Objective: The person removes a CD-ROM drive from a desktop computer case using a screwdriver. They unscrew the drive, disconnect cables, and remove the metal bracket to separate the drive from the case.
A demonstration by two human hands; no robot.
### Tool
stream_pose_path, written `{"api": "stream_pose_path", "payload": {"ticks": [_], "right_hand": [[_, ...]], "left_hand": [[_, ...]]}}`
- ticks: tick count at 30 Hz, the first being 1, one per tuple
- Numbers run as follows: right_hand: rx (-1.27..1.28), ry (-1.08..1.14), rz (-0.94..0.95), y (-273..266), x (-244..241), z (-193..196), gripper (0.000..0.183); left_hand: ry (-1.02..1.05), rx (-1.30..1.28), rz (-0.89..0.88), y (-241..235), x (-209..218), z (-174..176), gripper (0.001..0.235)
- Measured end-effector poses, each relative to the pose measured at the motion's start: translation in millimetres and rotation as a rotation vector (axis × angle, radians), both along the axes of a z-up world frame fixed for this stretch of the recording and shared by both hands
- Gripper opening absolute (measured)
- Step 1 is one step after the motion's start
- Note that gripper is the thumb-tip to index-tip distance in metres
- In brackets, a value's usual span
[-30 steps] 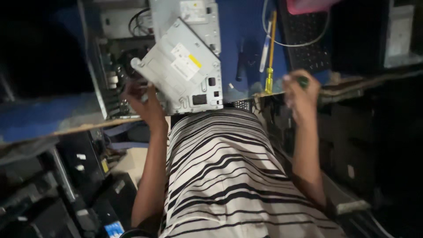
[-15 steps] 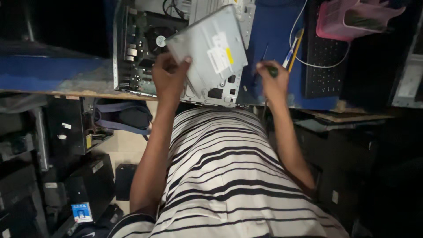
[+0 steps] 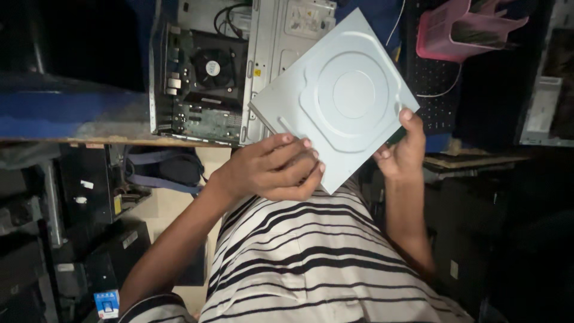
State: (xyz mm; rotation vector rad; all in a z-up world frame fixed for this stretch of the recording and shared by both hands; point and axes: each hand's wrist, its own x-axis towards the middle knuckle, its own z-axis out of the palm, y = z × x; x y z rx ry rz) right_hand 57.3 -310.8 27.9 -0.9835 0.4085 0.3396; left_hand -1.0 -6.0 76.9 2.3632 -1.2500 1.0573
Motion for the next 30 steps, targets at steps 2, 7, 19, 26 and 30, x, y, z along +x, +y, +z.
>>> {"api": "stream_pose_path", "payload": {"ticks": [2,7,19,26,30], "right_hand": [[0.027,0.0,0.001,1.9,0.2,1.9,0.058],[0.141,-0.278,0.165,5.9,-1.0,16.9,0.058],[-0.807,-0.603,0.253,12.8,7.0,-13.7,0.032],[-0.329,-0.112,0.437,-4.2,-0.2,-40.1,0.06],[-0.616,0.003,0.312,19.3,2.9,-54.0,0.065]], "left_hand": [[0.007,-0.012,0.022,-1.3,1.8,2.7,0.031],[0.516,-0.543,0.184,-7.5,1.6,4.8,0.046],[1.085,-1.423,0.38,-23.7,-13.7,-30.4,0.052],[1.202,-1.795,0.361,-19.7,-10.0,-60.5,0.042],[1.157,-1.693,0.53,-17.9,-1.9,-84.1,0.038]]}}
